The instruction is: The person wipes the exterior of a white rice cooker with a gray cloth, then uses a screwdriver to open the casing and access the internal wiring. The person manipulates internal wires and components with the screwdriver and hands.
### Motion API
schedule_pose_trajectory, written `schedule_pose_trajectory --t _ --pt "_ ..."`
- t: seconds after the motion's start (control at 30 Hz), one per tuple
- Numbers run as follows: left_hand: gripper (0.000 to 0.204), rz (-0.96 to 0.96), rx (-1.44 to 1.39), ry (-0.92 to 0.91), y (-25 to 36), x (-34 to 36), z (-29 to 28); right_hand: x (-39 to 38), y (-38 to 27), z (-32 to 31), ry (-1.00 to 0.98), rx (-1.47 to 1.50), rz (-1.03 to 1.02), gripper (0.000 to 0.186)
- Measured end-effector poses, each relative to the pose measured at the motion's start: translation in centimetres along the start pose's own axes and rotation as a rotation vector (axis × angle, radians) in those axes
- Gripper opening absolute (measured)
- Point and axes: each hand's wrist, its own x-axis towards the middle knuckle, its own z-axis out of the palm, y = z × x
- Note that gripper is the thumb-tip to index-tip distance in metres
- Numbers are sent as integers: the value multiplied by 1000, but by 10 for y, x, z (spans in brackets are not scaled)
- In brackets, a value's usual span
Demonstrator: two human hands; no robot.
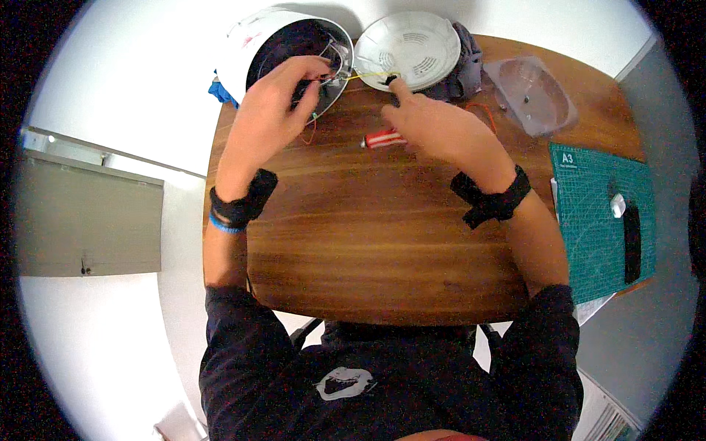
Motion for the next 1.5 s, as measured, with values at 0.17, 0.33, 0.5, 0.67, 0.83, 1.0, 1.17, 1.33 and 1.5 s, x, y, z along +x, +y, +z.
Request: schedule_pose_trajectory --t 0.17,0.33,0.5,0.67,0.83,1.0,1.17,1.33,1.5 --pt "40 -120 29 -172 -28 14 34 -1 23 4 -119 -36 159 29" --pt "37 -67 139 -175 -57 9 52 1 17 -11 -285 -3 174 38" --pt "23 -98 128 -200 -58 19 50 -8 8 -37 -256 1 83 22" --pt "20 -64 214 -195 -61 28 55 -5 -6 -77 -259 30 242 33" --pt "20 6 240 -172 -71 42 64 25 -9 -112 -336 -136 474 32" --pt "18 -37 205 -224 -72 44 64 37 7 -102 -262 -171 481 32" --pt "19 -6 262 -220 -74 39 65 36 -1 -86 -235 -107 473 31" --pt "18 29 257 -212 -73 39 61 34 2 -70 -96 -118 406 34" --pt "18 75 219 -199 -78 38 62 41 1 -69 -126 -144 440 35"
